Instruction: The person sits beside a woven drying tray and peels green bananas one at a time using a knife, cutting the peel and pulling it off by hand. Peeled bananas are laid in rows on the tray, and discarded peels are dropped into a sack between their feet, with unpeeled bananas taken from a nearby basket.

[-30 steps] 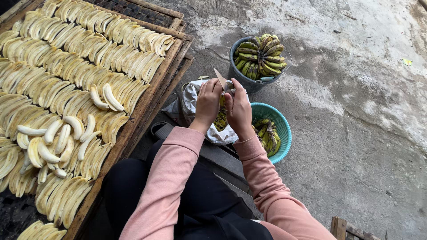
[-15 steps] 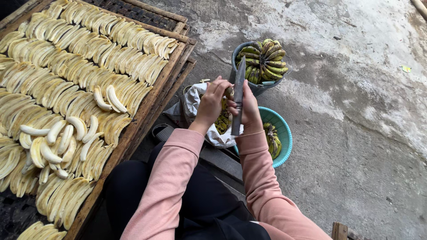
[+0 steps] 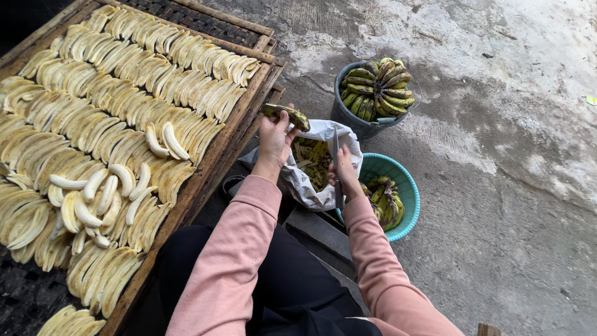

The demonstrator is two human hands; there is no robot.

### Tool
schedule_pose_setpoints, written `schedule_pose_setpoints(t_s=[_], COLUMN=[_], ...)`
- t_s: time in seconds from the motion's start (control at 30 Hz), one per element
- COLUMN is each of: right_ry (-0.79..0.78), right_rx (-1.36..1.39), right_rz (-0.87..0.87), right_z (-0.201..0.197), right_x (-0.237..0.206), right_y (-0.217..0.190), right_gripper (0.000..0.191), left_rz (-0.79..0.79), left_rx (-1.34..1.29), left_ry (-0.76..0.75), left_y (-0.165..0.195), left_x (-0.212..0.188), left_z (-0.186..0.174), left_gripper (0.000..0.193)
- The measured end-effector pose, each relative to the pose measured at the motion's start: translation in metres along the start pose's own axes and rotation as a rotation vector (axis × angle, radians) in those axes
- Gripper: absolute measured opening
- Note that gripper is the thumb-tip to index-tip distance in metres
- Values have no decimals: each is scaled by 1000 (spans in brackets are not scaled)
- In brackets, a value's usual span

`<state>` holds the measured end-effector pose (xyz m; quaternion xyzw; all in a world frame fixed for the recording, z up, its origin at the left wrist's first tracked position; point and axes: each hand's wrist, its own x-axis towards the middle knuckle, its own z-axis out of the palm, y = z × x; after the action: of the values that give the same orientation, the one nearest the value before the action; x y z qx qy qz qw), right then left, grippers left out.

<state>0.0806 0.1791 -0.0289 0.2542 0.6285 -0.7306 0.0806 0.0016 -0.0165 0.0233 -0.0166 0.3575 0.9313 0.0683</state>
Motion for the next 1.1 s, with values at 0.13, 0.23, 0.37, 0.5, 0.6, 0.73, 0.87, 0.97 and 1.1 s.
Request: schedule_pose_setpoints(t_s=[0.13, 0.23, 0.37, 0.5, 0.6, 0.73, 0.87, 0.97, 1.1], right_ry=[-186, -122, -43, -2, -116, -274, -180, -88, -220], right_rx=[-365, -699, -953, -992, -788, -227, -17, -336, -43], right_rz=[-738, -1234, -1167, -978, -1070, -849, -557, -184, -321], right_z=[10, 21, 36, 39, 30, 1, -15, -12, 3], right_x=[-47, -88, -117, -118, -99, -53, -10, 2, -4], right_y=[-32, -61, -89, -86, -75, -81, -94, -83, -49], right_gripper=[65, 55, 56, 52, 43, 43, 49, 49, 44], left_rz=[-136, -131, -63, -91, -180, -447, -617, -568, -286], left_rx=[58, 10, -91, -121, -60, 69, 107, 126, 259], left_ry=[74, 35, -54, -60, -174, -447, -607, -514, -245], left_y=[-15, -26, -34, -29, -14, 12, 21, 8, -26], left_x=[4, 5, 4, -1, -7, -17, -25, -26, -16], left_z=[-8, -7, -2, 2, 3, 1, 6, 11, 13], left_gripper=[23, 21, 18, 18, 21, 32, 36, 35, 31])
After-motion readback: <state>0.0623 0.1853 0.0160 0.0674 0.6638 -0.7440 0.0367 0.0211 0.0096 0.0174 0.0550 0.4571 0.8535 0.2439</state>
